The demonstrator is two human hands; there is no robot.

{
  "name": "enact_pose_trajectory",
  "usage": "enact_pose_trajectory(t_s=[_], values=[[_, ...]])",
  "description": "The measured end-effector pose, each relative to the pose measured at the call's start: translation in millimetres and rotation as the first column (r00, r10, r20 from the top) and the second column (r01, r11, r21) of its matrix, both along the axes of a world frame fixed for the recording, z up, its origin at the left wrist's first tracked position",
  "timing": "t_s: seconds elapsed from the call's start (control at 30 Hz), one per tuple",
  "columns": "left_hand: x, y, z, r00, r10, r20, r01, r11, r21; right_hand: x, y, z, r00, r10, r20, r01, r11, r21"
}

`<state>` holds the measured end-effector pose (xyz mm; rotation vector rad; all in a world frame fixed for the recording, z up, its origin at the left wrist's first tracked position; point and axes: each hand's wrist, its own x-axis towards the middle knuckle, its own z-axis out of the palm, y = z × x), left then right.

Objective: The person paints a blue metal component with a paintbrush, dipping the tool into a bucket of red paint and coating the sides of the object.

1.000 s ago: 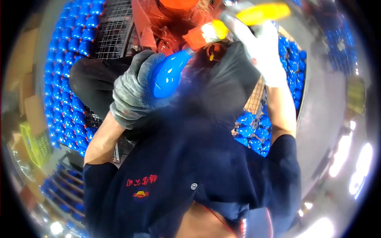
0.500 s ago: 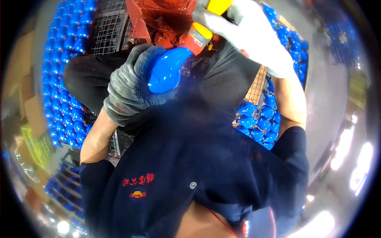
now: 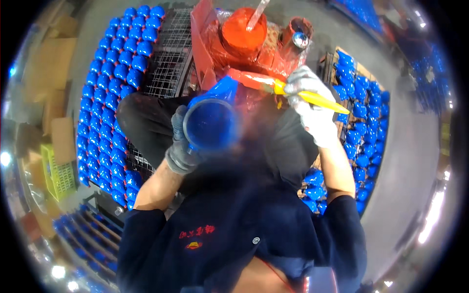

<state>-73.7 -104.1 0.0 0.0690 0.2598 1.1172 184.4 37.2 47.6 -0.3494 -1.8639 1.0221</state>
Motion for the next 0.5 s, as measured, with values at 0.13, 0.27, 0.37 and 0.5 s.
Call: enact_pose_trajectory(t_s=[0.13,0.27,0.37,0.5], values=[[35,9,-12,0.772,-0.105,0.626,0.111,0.993,0.030,-5,5,-53,0.983,-0.046,-0.175,0.024,0.992,-0.123],[43,10,-28,0.236,-0.237,0.943,0.359,0.922,0.142,-37,-9,-85,0.900,-0.114,-0.421,-0.118,0.865,-0.487],[26,18,-36,0.682,-0.279,0.676,0.196,0.960,0.198,-24,1,-78,0.946,-0.246,-0.210,0.109,0.854,-0.509],[-1,33,-6,0.953,0.298,-0.055,-0.268,0.915,0.302,-3,40,-60,0.915,-0.397,0.070,0.394,0.844,-0.365]])
